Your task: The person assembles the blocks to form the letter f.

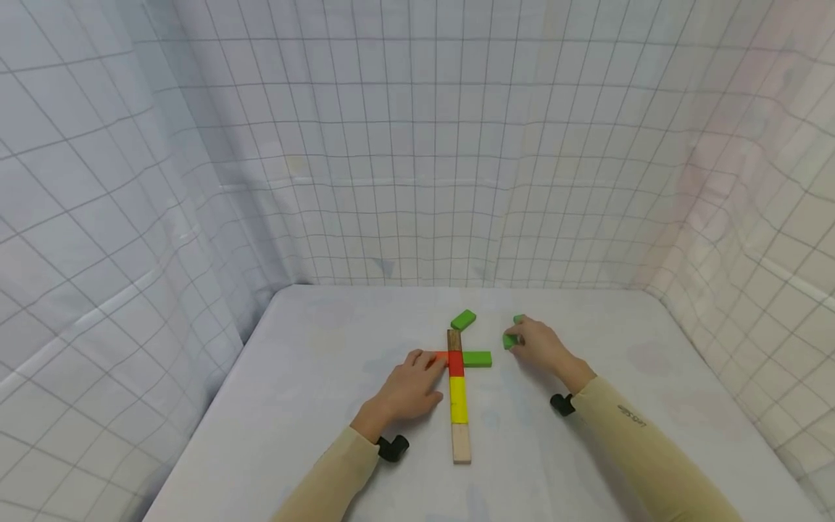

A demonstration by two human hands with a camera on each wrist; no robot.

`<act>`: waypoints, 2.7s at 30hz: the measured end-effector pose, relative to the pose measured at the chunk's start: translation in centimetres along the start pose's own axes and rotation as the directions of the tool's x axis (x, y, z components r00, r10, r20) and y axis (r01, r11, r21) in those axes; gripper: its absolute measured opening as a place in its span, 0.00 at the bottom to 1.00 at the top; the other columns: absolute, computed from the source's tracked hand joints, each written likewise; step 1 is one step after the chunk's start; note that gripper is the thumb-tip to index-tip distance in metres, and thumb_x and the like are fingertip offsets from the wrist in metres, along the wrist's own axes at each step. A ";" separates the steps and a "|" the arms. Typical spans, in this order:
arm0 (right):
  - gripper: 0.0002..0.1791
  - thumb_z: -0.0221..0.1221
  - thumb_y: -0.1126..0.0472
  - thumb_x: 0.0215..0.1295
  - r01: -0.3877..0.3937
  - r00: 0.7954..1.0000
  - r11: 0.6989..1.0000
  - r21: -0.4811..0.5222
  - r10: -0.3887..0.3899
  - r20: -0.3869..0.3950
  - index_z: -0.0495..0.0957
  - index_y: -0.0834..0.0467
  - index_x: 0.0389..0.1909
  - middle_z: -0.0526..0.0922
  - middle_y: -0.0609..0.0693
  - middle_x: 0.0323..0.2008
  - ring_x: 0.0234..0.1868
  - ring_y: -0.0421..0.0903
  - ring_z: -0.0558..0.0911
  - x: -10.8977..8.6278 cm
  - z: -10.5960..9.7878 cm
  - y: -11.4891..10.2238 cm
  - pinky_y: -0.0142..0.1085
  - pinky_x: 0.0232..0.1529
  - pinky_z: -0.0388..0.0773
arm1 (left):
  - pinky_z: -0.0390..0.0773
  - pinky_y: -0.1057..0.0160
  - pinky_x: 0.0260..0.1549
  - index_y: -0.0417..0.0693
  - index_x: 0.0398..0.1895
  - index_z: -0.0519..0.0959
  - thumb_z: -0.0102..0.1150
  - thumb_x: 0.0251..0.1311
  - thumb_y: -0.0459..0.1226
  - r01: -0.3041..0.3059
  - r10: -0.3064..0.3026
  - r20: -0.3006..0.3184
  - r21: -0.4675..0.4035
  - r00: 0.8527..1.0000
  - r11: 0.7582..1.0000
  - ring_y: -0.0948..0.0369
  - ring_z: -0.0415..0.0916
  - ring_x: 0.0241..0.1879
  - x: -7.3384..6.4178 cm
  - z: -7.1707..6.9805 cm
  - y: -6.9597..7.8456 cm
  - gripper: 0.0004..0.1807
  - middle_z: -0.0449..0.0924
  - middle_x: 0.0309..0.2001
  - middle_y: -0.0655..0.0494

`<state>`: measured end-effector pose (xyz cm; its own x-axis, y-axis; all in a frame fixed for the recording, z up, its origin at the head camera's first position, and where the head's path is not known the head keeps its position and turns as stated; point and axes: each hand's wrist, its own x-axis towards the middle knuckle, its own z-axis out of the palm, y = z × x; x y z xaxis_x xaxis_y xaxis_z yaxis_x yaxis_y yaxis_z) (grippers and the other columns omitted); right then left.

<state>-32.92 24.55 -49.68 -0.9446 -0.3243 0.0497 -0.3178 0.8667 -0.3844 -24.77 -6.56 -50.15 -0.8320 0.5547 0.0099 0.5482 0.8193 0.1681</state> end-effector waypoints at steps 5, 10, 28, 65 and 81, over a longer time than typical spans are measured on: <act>0.22 0.69 0.64 0.62 -0.013 1.000 1.000 -0.001 0.013 0.004 0.82 0.62 0.57 0.82 0.55 0.48 0.37 0.45 0.78 0.0 -0.1 0.1 0.40 0.38 0.78 | 0.71 0.47 0.61 0.51 0.78 0.61 0.58 0.69 0.50 0.002 -0.002 0.002 0.005 1.000 1.000 0.47 0.55 0.71 0.0 -0.1 0.1 0.37 0.61 0.73 0.51; 0.22 0.68 0.64 0.62 -0.013 1.000 1.000 -0.003 0.013 -0.015 0.81 0.62 0.58 0.80 0.59 0.56 0.40 0.47 0.79 -0.2 -0.1 0.0 0.44 0.42 0.79 | 0.71 0.47 0.61 0.51 0.78 0.61 0.58 0.69 0.49 0.006 -0.006 -0.004 0.016 1.000 1.000 0.47 0.55 0.71 0.2 -0.2 0.0 0.37 0.61 0.72 0.51; 0.23 0.69 0.63 0.60 0.009 1.000 1.000 0.010 -0.009 -0.018 0.82 0.62 0.57 0.83 0.54 0.49 0.42 0.48 0.81 -0.1 0.0 0.1 0.45 0.44 0.79 | 0.72 0.48 0.59 0.50 0.77 0.63 0.58 0.68 0.50 -0.010 0.010 -0.016 0.043 1.000 0.999 0.48 0.56 0.70 0.1 0.3 -0.1 0.36 0.62 0.72 0.50; 0.22 0.67 0.64 0.61 0.036 0.996 0.999 0.024 -0.034 -0.084 0.82 0.61 0.58 0.82 0.54 0.46 0.44 0.52 0.82 2.9 -1.8 -0.4 0.46 0.45 0.80 | 0.72 0.47 0.60 0.51 0.78 0.61 0.57 0.70 0.49 0.002 -0.002 -0.002 0.044 1.000 0.999 0.48 0.55 0.71 0.1 0.5 0.1 0.36 0.61 0.73 0.51; 0.22 0.64 0.65 0.64 0.003 0.999 1.000 0.016 -0.002 -0.034 0.80 0.60 0.60 0.82 0.55 0.49 0.46 0.52 0.80 6.1 -1.9 -1.2 0.45 0.48 0.78 | 0.72 0.48 0.60 0.51 0.77 0.62 0.54 0.70 0.39 0.003 -0.003 -0.003 0.065 1.000 0.998 0.48 0.56 0.70 0.2 0.3 0.0 0.33 0.62 0.72 0.51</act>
<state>-38.50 22.23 -47.16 -0.9461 -0.3134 0.0819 -0.3193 0.8595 -0.3991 -24.94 -6.42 -50.49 -0.8339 0.5518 0.0124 0.5499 0.8287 0.1042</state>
